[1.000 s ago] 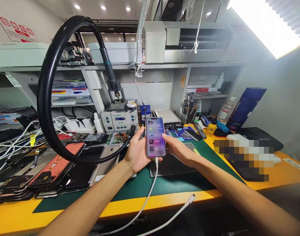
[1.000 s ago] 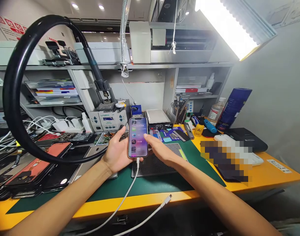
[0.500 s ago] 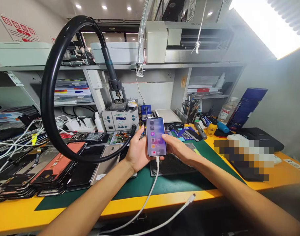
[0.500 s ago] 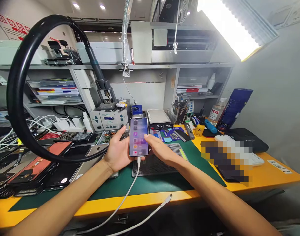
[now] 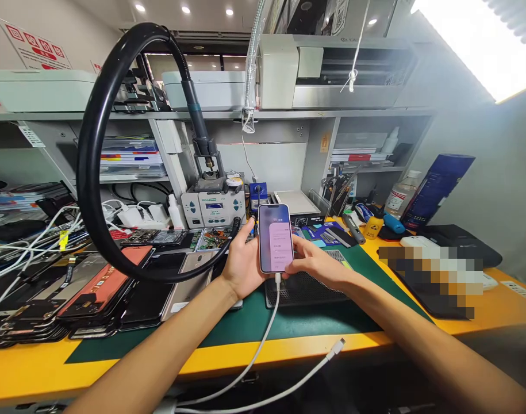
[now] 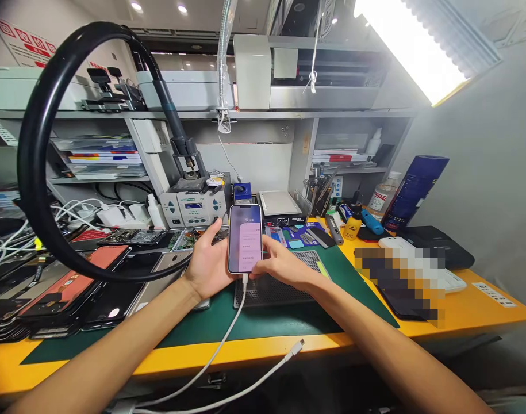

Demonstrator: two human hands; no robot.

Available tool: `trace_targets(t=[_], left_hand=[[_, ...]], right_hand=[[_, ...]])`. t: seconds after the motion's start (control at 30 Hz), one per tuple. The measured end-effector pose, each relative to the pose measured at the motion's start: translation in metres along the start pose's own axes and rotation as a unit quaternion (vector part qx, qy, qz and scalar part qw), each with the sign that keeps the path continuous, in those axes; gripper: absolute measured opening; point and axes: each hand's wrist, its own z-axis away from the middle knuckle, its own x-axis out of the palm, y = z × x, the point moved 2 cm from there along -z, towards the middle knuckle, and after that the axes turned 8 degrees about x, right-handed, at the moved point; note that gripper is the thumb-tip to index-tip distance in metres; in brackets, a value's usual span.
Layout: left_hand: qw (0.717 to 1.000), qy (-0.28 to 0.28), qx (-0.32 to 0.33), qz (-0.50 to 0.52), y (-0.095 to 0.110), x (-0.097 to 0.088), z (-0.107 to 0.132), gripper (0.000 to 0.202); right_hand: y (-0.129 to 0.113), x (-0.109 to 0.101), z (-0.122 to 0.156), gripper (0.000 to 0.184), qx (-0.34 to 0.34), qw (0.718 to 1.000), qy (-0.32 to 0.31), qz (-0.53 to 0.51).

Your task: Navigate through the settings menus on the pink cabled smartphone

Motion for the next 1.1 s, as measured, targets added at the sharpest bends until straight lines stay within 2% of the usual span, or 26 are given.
trace_targets(t=[0.23, 0.47, 0.73, 0.83, 0.97, 1.1], left_hand=[[1.0, 0.0, 0.002, 0.001, 0.0, 0.0, 0.0, 0.072], [1.0, -0.016, 0.008, 0.007, 0.001, 0.003, 0.0, 0.073], [1.0, -0.02, 0.008, -0.001, 0.001, 0.002, 0.001, 0.074], [1.0, -0.019, 0.011, -0.001, 0.0, 0.002, 0.0, 0.074], [1.0, -0.013, 0.012, 0.001, 0.0, 0.002, 0.0, 0.072], [1.0, -0.007, 0.011, -0.008, -0.001, 0.002, 0.0, 0.072]], right_hand=[[0.0, -0.001, -0.001, 0.043, 0.003, 1.0, 0.008, 0.014], [0.002, 0.0, -0.004, 0.033, -0.001, 0.998, -0.004, -0.068], [0.001, 0.001, -0.005, 0.03, -0.011, 0.998, -0.003, -0.069], [0.002, 0.002, -0.005, 0.028, -0.021, 0.999, 0.001, -0.042], [0.008, 0.002, -0.008, 0.026, -0.035, 0.998, 0.032, 0.048], [0.012, 0.003, -0.009, 0.034, -0.052, 0.995, 0.048, 0.07]])
